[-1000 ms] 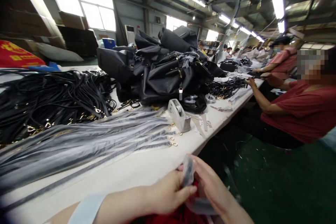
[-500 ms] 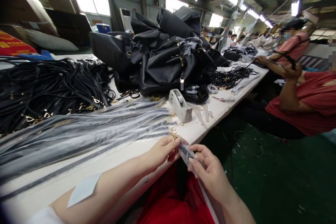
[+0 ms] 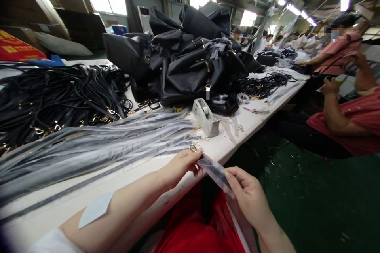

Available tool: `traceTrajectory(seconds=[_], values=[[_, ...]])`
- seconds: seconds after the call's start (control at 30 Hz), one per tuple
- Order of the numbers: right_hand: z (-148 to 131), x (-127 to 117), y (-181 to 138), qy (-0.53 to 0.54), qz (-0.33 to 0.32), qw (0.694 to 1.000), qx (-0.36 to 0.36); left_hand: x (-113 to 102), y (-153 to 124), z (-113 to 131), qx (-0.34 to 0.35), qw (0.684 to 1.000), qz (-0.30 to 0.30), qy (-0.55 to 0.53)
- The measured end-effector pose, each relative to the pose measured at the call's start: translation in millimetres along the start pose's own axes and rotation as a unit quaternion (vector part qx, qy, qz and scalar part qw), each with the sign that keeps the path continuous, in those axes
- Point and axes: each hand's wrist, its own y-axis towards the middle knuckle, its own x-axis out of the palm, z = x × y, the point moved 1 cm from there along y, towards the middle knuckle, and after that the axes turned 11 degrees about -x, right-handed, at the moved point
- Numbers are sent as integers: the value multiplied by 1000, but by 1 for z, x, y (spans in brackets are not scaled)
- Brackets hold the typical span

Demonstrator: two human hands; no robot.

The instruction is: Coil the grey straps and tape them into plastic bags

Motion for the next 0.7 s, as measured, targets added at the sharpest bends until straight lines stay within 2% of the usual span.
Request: traceTrajectory(seconds=[0.13, 0.23, 0.33, 0.43, 0.5, 0.6, 0.67, 0.7], values=[[1, -3, -3, -66, -54, 995, -42, -4, -2, 2, -40, 997, -65, -12], [0, -6, -4, -162, -56, 977, -127, -11, -5, 6, -81, 986, -146, -18], [-4, -8, -3, -278, -8, 919, -279, -14, -7, 6, -130, 962, -231, -64], [-12, -6, 0, -359, -4, 849, -388, -9, -5, -2, -141, 959, -231, -88], [-15, -4, 2, -381, -11, 826, -417, -3, -4, -9, -124, 964, -226, -69], [-14, -3, 7, -379, -10, 828, -413, 6, -6, -16, -133, 947, -290, -28], [-10, -6, 13, -360, 8, 847, -391, 8, -8, -16, -159, 935, -317, -33], [-7, -8, 17, -343, 20, 863, -369, 8, -9, -15, -161, 935, -312, -48]])
